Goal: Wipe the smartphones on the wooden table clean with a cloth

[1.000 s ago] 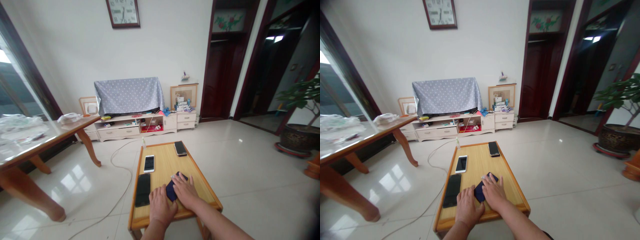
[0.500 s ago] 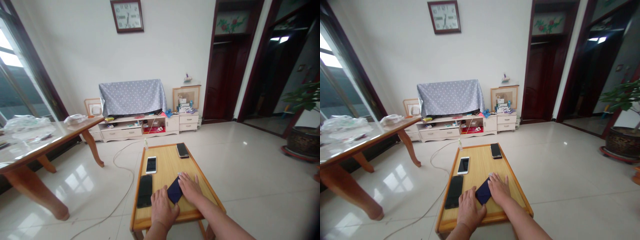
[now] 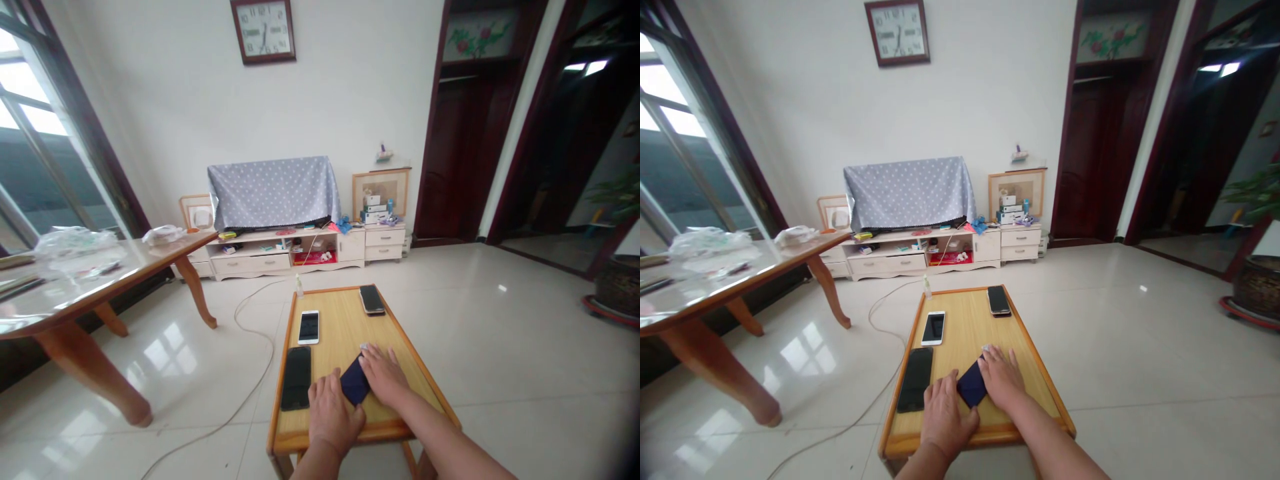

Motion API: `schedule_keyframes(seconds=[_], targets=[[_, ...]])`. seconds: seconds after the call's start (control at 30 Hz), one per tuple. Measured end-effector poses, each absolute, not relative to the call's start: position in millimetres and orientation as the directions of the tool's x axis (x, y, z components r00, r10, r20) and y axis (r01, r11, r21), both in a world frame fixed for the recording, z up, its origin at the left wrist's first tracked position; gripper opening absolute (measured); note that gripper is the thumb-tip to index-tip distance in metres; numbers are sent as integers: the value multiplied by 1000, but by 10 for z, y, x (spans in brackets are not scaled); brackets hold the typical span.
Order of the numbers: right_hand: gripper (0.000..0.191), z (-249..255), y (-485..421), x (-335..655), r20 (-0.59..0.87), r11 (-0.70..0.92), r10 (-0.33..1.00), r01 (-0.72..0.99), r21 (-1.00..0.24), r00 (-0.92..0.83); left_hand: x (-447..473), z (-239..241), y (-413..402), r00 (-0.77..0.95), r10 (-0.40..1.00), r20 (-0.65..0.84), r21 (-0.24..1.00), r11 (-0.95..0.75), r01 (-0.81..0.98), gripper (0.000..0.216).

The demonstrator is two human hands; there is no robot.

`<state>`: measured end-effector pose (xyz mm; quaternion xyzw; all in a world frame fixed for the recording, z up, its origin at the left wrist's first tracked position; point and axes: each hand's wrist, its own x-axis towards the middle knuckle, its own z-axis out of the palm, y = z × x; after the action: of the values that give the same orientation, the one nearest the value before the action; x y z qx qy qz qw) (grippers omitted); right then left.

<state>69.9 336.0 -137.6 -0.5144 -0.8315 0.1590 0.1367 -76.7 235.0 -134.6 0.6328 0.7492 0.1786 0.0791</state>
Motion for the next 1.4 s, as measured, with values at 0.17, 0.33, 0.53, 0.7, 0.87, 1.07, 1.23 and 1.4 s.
schedule_keyframes(seconds=[0.17,0.33,0.53,0.7,0.87,1.07,1.23,1.4], targets=[[53,-1386,2960,627,75,655,700,597,-463,-710,-764,-1426,2377,-195,972,133,364,135,922,58],[57,-1384,3127,756,46,531,821,731,-429,-569,-748,-1402,2388,-197,967,161,377,124,918,69],[58,-1431,3147,856,80,481,868,789,-383,-490,-743,-1407,2401,-184,972,146,361,121,925,69],[55,-1473,2890,898,131,628,754,650,-428,-644,-733,-1459,2416,-189,967,174,357,117,927,65],[59,-1469,3181,1129,94,397,914,830,-391,-394,-719,-1403,2405,-169,973,157,329,109,938,71],[56,-1487,2990,1184,105,600,780,692,-401,-617,-717,-1406,2415,-176,975,135,327,124,937,72],[56,-1425,3113,1247,70,486,863,781,-393,-501,-700,-1410,2417,-178,974,142,319,125,940,71],[55,-1388,3077,1207,67,466,873,786,-407,-483,-711,-1412,2413,-177,974,143,323,123,938,71]])
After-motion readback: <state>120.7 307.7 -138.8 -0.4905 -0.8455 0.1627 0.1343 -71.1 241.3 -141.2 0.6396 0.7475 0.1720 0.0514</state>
